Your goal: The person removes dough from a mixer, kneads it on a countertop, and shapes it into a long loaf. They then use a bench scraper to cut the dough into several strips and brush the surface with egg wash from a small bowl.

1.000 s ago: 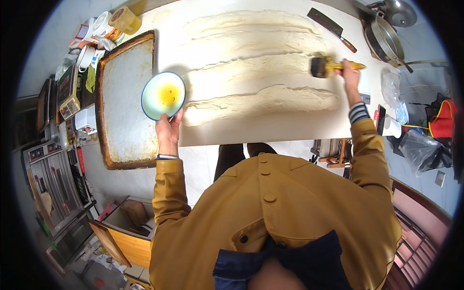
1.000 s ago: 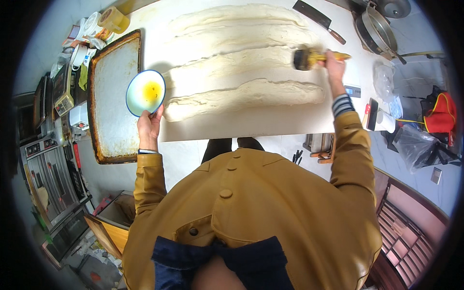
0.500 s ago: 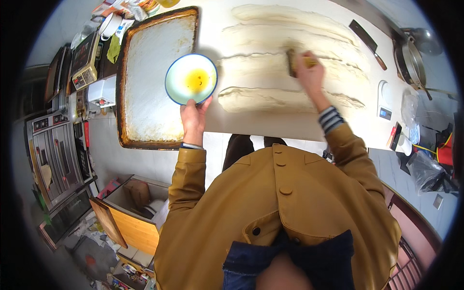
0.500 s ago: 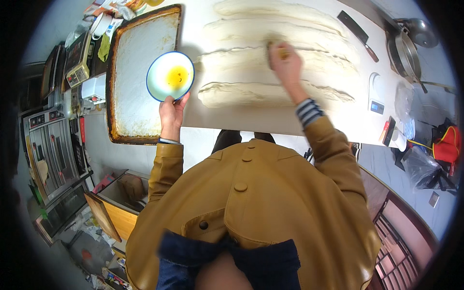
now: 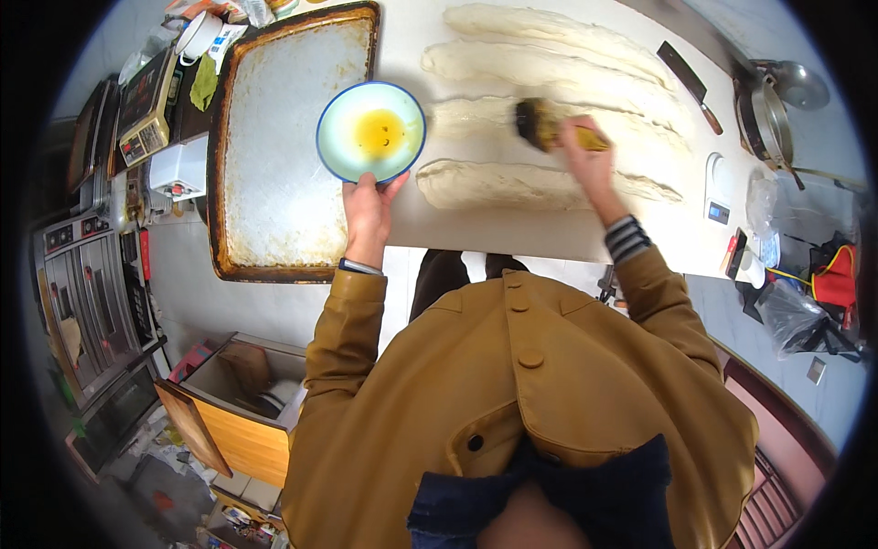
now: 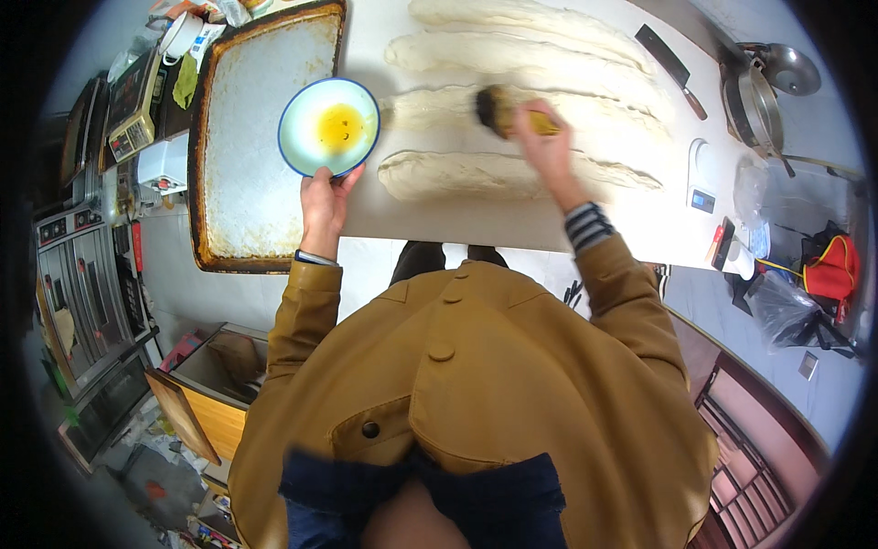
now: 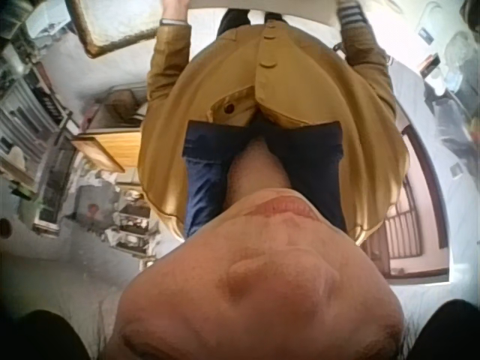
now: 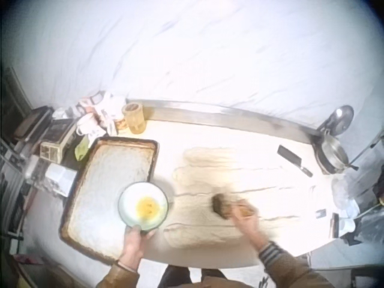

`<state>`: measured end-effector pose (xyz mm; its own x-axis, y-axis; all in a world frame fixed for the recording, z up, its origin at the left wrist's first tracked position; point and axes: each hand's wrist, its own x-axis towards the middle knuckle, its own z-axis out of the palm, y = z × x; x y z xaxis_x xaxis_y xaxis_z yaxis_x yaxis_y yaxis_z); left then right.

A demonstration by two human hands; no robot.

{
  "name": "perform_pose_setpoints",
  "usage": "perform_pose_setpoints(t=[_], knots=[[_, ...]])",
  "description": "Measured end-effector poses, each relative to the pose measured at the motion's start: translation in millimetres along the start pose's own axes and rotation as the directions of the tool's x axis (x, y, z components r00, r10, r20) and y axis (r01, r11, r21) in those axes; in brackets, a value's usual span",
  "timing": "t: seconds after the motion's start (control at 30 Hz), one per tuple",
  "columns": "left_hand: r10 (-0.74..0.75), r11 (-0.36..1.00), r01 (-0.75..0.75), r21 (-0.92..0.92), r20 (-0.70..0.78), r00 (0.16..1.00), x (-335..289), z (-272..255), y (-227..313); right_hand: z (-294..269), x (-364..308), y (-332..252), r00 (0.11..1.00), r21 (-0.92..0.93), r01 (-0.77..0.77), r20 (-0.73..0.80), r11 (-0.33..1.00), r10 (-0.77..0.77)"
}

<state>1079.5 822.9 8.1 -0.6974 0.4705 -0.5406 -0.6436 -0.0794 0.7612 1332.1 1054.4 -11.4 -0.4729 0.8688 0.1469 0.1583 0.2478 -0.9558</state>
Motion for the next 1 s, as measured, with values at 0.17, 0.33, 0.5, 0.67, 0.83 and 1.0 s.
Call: perform_pose_setpoints(t=[0.17, 0.33, 0.5, 0.67, 0.83, 1.0], knots=[[0.020, 1.000, -0.020, -0.008, 0.078, 0.997, -18.5, 20.1, -25.4, -98.4, 8.3, -33.8, 0.980, -0.557, -0.101, -0.199, 0.825, -0.014], [-0.041, 0.999, 0.045, -0.029, 0.129, 0.991, -33.2, 41.5, -40.9, -52.1, 18.8, -102.9, 0.992, 0.161, -0.019, -0.118, 0.987, 0.038], [-0.026, 0.998, 0.032, -0.047, 0.130, 0.991, -41.5, 63.5, -53.6, 62.6, 14.4, -112.6, 0.988, 0.260, -0.056, 0.154, 0.964, 0.015], [-0.023, 0.999, 0.026, -0.045, 0.077, 0.997, -42.4, 64.3, -57.5, 86.4, 14.5, -98.9, 0.983, 0.345, -0.159, 0.142, 0.925, 0.116], [-0.015, 0.999, 0.020, -0.050, 0.082, 0.997, -42.5, 52.4, -57.6, 46.5, 41.2, -100.0, 0.967, 0.521, -0.248, 0.078, 0.817, 0.243], [0.010, 0.997, -0.003, -0.081, 0.094, 0.996, -45.9, 51.4, -59.9, 22.8, 54.1, -98.9, 0.920, 0.590, -0.360, 0.096, 0.722, 0.380]])
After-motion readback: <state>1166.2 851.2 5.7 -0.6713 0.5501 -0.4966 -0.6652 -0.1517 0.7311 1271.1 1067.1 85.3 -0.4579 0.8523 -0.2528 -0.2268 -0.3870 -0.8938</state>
